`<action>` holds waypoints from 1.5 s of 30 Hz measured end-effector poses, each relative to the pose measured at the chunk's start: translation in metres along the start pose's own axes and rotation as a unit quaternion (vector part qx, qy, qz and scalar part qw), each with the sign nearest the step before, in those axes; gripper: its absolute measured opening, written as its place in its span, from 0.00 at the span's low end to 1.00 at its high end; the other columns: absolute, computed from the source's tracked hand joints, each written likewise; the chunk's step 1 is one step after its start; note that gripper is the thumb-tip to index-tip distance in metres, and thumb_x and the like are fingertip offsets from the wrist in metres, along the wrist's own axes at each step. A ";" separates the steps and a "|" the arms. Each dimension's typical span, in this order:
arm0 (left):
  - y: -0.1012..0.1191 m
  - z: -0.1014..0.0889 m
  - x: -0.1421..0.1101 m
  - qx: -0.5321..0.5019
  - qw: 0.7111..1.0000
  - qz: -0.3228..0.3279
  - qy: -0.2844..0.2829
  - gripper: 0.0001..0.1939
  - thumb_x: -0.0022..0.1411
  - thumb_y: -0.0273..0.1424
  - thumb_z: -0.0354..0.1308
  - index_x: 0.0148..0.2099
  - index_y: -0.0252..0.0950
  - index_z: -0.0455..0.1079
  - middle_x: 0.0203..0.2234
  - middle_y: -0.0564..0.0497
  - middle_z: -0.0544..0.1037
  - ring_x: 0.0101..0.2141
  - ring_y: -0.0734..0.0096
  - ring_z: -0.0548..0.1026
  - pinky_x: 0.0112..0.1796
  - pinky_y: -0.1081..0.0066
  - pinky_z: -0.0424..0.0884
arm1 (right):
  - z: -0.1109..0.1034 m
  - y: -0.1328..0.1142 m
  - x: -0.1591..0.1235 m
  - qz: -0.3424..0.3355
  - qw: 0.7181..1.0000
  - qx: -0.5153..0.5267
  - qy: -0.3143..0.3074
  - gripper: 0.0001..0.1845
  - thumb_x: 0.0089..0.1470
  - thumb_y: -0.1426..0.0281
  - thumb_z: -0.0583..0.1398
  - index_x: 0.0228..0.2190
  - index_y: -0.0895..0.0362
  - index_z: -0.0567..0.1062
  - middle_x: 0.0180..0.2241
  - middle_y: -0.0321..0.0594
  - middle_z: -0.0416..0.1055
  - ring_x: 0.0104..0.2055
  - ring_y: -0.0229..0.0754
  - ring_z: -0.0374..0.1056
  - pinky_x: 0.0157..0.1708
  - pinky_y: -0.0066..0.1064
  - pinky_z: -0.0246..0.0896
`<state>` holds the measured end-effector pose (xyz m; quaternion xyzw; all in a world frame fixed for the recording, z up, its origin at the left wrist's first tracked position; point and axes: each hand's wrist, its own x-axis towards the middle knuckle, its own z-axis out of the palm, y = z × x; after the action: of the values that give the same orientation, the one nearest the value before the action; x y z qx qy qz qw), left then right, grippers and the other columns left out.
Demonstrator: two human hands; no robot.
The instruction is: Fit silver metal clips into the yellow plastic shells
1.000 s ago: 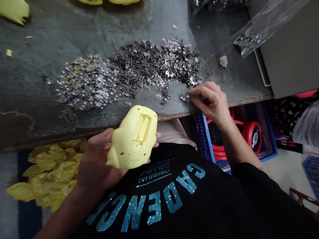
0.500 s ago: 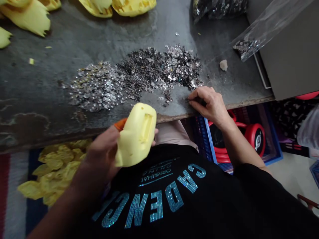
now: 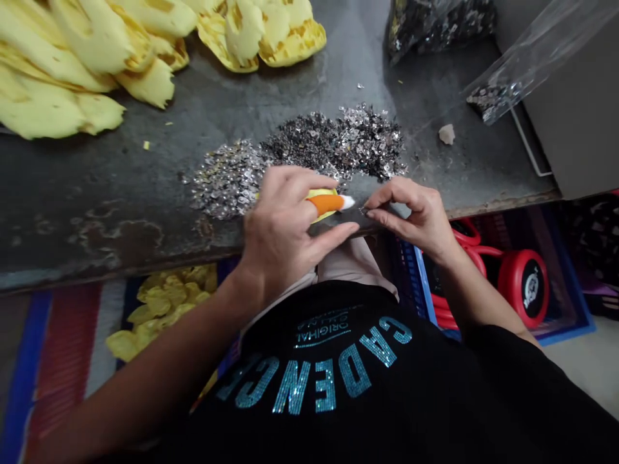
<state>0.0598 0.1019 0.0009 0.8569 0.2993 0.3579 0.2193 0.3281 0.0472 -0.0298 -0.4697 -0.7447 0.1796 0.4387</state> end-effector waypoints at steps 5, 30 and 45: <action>0.009 0.017 0.020 0.013 0.999 0.029 0.017 0.05 0.72 0.34 0.71 0.41 0.41 0.83 0.42 0.45 0.89 0.49 0.47 0.79 0.51 0.46 0.75 | -0.002 -0.009 0.001 -0.026 1.000 0.001 -0.009 0.05 0.73 0.64 0.69 0.41 0.50 0.83 0.36 0.33 0.84 0.39 0.42 0.79 0.47 0.37 0.71; 0.042 0.003 -0.002 -0.355 0.897 -0.257 0.065 0.06 0.68 0.33 0.73 0.42 0.38 0.80 0.27 0.54 0.82 0.27 0.71 0.81 0.33 0.70 0.80 | 0.018 -0.035 0.006 -0.103 0.982 0.110 0.111 0.02 0.69 0.69 0.73 0.42 0.50 0.86 0.38 0.35 0.87 0.37 0.41 0.81 0.40 0.37 0.75; 0.042 -0.012 -0.050 -0.391 0.878 -0.239 0.136 0.16 0.73 0.45 0.74 0.49 0.41 0.77 0.32 0.53 0.85 0.28 0.68 0.85 0.36 0.67 0.84 | 0.044 -0.074 0.017 -0.196 0.972 0.066 0.109 0.08 0.70 0.73 0.69 0.47 0.48 0.85 0.41 0.36 0.88 0.41 0.43 0.84 0.42 0.40 0.82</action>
<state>0.0372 0.0399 0.0096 0.5466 0.3573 0.4959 0.5724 0.2489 0.0313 0.0045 -0.3015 -0.7564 0.0867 0.5740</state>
